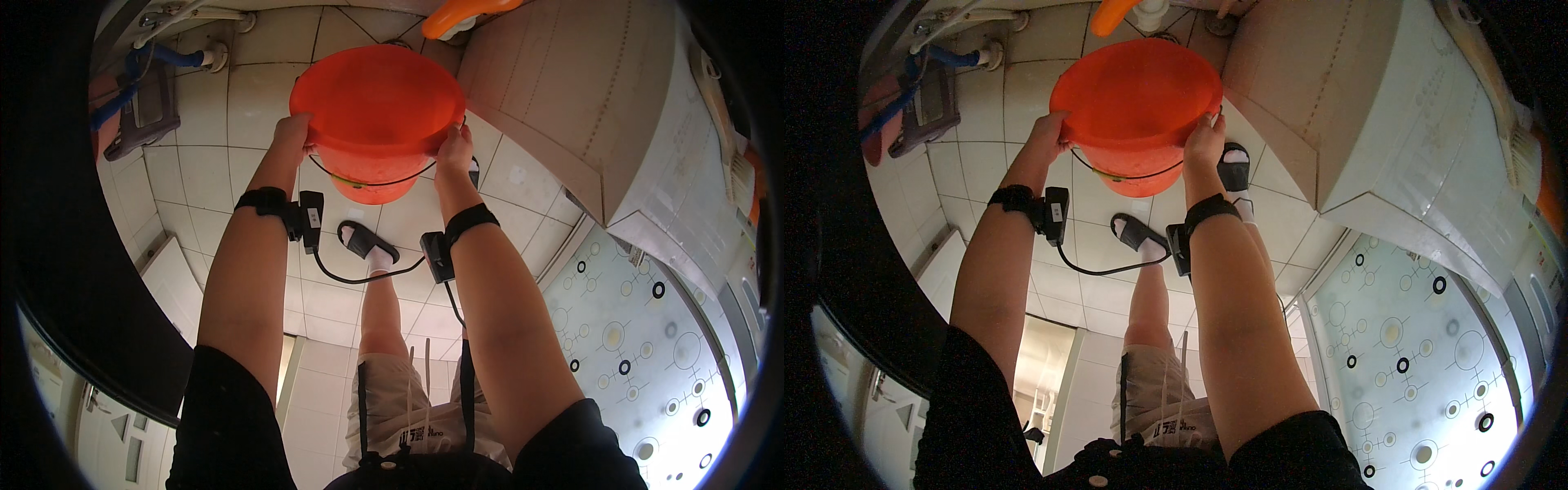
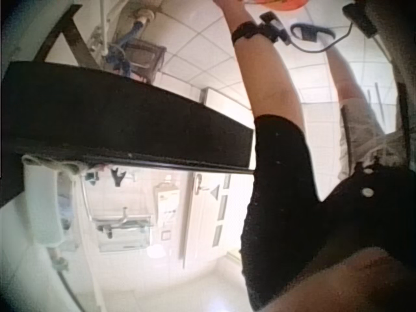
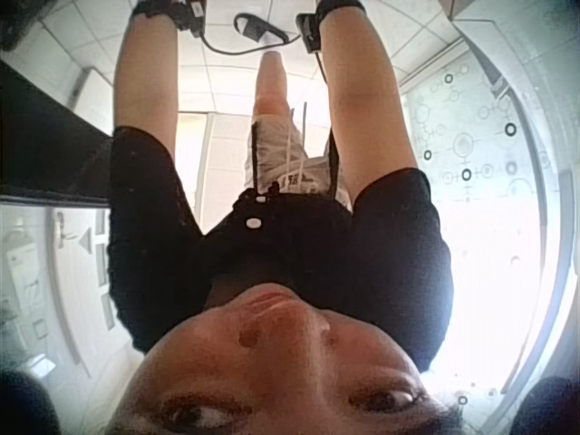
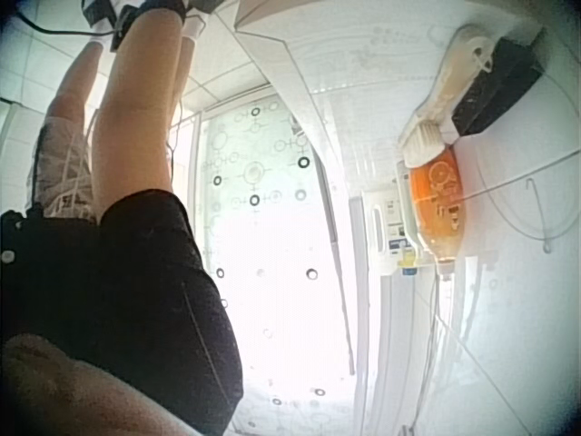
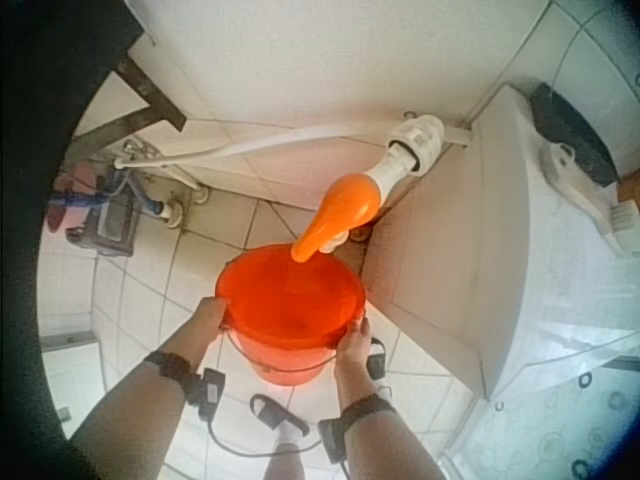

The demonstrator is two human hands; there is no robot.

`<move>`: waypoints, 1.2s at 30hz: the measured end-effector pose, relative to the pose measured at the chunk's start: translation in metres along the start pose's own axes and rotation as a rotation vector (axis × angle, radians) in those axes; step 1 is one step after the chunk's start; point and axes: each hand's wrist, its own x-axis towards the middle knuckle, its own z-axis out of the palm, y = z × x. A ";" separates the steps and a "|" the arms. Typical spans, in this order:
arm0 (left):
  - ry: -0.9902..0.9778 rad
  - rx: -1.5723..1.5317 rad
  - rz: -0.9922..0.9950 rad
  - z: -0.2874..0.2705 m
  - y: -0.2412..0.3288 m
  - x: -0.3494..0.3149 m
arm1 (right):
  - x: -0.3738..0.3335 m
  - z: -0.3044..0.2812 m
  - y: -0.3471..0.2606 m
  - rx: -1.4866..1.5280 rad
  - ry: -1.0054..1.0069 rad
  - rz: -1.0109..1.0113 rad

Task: The person fills a red bucket with water from a hose in a bathroom, then moves to a sink and places a pink basin into it.

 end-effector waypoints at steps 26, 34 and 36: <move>0.130 0.087 -0.037 -0.031 -0.138 -0.071 | -0.093 -0.051 0.051 -0.177 -0.103 -0.114; 0.165 -0.003 -0.094 -0.049 -0.234 -0.097 | -0.111 -0.075 0.120 -0.281 -0.102 -0.164; 0.122 -0.013 -0.070 -0.050 -0.248 -0.101 | -0.111 -0.079 0.125 -0.337 -0.081 -0.149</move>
